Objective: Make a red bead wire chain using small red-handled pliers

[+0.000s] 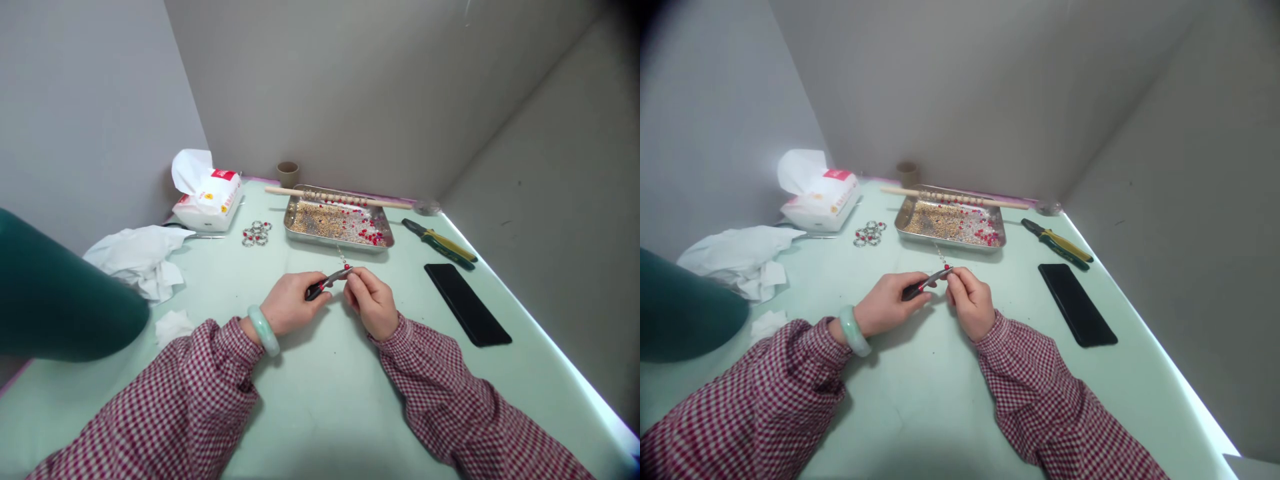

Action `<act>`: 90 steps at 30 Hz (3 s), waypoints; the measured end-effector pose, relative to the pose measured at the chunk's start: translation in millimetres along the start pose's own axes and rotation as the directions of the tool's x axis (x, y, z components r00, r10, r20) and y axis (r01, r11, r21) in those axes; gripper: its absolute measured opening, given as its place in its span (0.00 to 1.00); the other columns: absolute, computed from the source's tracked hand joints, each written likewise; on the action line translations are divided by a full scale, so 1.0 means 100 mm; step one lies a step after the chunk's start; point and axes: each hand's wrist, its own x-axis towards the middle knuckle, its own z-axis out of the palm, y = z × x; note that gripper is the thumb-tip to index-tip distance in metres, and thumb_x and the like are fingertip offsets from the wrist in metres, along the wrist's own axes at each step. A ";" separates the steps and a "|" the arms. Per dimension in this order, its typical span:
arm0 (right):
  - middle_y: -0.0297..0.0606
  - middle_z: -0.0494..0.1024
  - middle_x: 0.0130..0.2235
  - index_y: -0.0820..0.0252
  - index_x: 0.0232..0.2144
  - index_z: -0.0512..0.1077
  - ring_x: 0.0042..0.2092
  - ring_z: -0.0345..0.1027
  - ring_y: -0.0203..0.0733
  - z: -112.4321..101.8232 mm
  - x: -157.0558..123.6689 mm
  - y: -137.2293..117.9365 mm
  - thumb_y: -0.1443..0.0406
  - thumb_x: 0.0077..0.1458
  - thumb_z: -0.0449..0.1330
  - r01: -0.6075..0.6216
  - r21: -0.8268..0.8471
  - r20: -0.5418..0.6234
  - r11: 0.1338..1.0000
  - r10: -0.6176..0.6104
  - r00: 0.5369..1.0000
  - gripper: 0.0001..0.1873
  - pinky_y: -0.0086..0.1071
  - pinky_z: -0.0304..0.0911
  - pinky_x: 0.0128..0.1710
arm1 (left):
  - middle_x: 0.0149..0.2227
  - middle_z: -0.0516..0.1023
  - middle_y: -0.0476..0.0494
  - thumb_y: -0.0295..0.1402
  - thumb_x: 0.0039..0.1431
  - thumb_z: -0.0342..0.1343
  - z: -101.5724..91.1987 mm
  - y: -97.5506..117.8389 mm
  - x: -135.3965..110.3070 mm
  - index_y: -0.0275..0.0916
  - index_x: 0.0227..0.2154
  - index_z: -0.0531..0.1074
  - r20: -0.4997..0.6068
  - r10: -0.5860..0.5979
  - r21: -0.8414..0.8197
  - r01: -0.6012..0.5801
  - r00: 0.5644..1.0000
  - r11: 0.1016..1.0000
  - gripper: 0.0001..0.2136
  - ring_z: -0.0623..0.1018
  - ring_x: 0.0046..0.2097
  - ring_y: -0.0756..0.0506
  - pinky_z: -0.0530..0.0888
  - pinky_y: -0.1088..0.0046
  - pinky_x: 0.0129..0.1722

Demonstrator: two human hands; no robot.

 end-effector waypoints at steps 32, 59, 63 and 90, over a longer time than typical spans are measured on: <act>0.26 0.62 0.16 0.63 0.30 0.70 0.16 0.49 0.27 0.02 0.04 -0.05 0.57 0.60 0.52 -0.170 0.142 0.050 0.975 0.164 0.985 0.15 0.24 0.46 0.16 | 0.28 0.75 0.48 0.31 0.58 0.50 0.02 0.04 -0.05 0.39 0.32 0.72 -0.087 0.004 0.239 0.017 0.996 0.971 0.06 0.69 0.28 0.49 0.61 0.73 0.29; 0.27 0.64 0.17 0.61 0.30 0.70 0.16 0.51 0.28 0.00 0.05 -0.01 0.55 0.60 0.53 -0.196 0.272 0.035 0.942 0.194 0.980 0.15 0.23 0.45 0.14 | 0.26 0.71 0.50 0.37 0.56 0.55 -0.02 0.03 -0.01 0.37 0.32 0.72 -0.030 -0.030 0.034 0.031 0.999 0.999 0.08 0.66 0.27 0.50 0.60 0.74 0.28; 0.27 0.63 0.17 0.61 0.31 0.70 0.17 0.51 0.28 0.00 0.04 -0.02 0.55 0.60 0.53 -0.165 0.200 0.004 0.966 0.168 0.986 0.15 0.24 0.47 0.15 | 0.26 0.72 0.50 0.37 0.56 0.55 -0.02 0.03 -0.01 0.37 0.32 0.72 -0.036 -0.030 0.028 0.031 0.999 0.999 0.08 0.66 0.27 0.50 0.60 0.74 0.27; 0.26 0.61 0.17 0.61 0.33 0.71 0.18 0.51 0.29 0.01 0.03 -0.08 0.56 0.60 0.53 -0.121 0.077 -0.022 0.990 0.123 0.992 0.14 0.26 0.48 0.17 | 0.26 0.73 0.49 0.26 0.49 0.51 -0.01 0.00 -0.01 0.37 0.33 0.73 -0.094 -0.039 0.049 0.044 0.995 0.998 0.09 0.68 0.27 0.50 0.62 0.74 0.29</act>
